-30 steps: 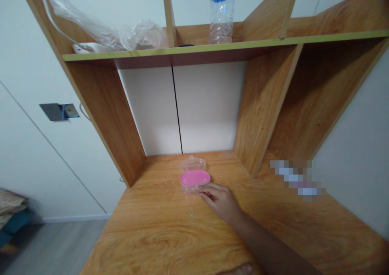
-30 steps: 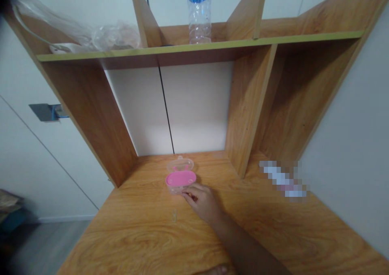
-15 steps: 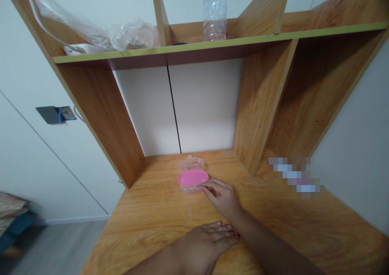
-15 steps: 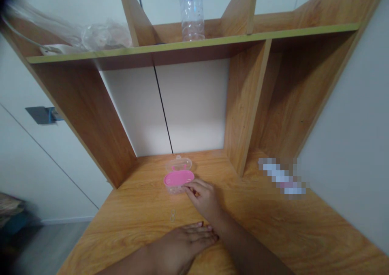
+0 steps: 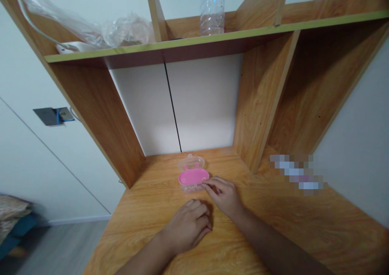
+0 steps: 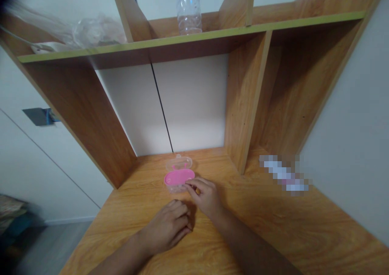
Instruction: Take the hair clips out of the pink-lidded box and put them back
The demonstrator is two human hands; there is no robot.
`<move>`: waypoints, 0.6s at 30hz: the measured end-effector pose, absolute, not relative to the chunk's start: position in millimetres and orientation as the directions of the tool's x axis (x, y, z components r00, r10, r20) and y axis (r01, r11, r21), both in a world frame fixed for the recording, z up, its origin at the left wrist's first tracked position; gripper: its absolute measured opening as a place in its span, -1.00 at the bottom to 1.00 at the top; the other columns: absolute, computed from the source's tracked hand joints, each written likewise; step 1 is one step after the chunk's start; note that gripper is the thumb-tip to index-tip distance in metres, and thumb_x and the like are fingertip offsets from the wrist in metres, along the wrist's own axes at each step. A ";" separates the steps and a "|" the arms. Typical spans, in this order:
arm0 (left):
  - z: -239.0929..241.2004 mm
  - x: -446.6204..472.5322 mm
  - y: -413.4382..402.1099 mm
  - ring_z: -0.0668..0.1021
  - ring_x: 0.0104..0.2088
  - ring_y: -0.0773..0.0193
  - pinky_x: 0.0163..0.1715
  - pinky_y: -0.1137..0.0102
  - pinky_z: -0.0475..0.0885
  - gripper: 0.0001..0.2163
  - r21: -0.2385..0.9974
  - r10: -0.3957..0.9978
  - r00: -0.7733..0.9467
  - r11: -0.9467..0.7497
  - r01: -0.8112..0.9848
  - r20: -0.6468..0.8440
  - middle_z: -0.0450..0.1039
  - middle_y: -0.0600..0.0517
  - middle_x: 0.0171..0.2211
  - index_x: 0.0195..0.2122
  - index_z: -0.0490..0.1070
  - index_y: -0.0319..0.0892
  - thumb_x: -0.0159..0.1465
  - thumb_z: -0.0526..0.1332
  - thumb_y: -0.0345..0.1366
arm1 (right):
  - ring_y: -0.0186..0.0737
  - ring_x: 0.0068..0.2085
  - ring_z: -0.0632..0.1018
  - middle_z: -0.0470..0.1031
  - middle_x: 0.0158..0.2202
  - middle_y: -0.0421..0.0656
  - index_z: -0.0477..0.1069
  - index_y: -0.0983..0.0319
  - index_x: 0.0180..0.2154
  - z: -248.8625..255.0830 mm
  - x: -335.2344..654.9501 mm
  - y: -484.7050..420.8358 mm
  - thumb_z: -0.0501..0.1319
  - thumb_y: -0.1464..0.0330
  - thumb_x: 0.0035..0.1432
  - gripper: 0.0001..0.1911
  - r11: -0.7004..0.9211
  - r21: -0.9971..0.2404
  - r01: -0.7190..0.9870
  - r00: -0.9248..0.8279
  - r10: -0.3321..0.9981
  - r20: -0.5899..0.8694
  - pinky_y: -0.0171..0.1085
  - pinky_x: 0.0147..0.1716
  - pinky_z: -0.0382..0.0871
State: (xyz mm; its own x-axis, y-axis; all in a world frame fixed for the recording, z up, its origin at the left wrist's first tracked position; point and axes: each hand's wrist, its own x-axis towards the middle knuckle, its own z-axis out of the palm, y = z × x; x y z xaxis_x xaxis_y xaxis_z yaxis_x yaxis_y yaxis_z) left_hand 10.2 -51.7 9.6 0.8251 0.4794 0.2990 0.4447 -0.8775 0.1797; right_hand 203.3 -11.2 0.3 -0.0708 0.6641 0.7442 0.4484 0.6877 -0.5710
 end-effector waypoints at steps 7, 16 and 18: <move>-3.6 11.8 -50.6 0.45 -0.16 0.16 -0.10 0.29 0.38 -0.91 0.271 0.550 0.714 -0.835 0.478 0.434 0.48 -0.06 -0.17 -0.22 0.34 -0.17 0.37 0.09 -0.46 | -0.16 -0.24 0.67 0.67 -0.25 -0.10 0.63 0.14 -0.20 -0.8 201.3 -11.8 0.26 0.40 0.28 -0.85 0.718 -0.531 0.449 -0.152 0.648 0.747 -0.24 -0.20 0.58; 2.5 17.2 -54.6 0.54 -0.25 0.15 -0.16 0.29 0.43 -0.89 0.337 0.684 0.610 -0.729 0.596 0.400 0.58 -0.04 -0.29 -0.27 0.49 -0.16 0.33 0.19 -0.45 | -0.15 -0.21 0.69 0.69 -0.21 -0.11 0.64 0.11 -0.16 -8.4 195.5 -16.5 0.26 0.44 0.27 -0.81 0.753 -0.481 0.449 -0.174 0.602 0.779 -0.22 -0.18 0.62; 9.3 16.0 -64.8 0.56 -0.24 0.16 -0.16 0.31 0.44 -0.85 0.436 0.737 0.575 -0.675 0.596 0.355 0.60 -0.01 -0.30 -0.29 0.55 -0.14 0.31 0.21 -0.48 | -0.16 -0.20 0.69 0.69 -0.19 -0.11 0.63 0.11 -0.13 -13.4 193.1 -18.2 0.25 0.44 0.29 -0.79 0.761 -0.469 0.449 -0.184 0.592 0.784 -0.22 -0.15 0.62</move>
State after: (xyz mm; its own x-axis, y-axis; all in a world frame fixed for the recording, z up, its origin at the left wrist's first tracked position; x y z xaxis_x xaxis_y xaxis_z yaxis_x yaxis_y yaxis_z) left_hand 16.0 -64.8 9.3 0.5749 0.7371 0.3553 0.5959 -0.6747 0.4355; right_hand 193.1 -18.2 -13.4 -0.1837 0.5923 0.7845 0.4489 0.7605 -0.4691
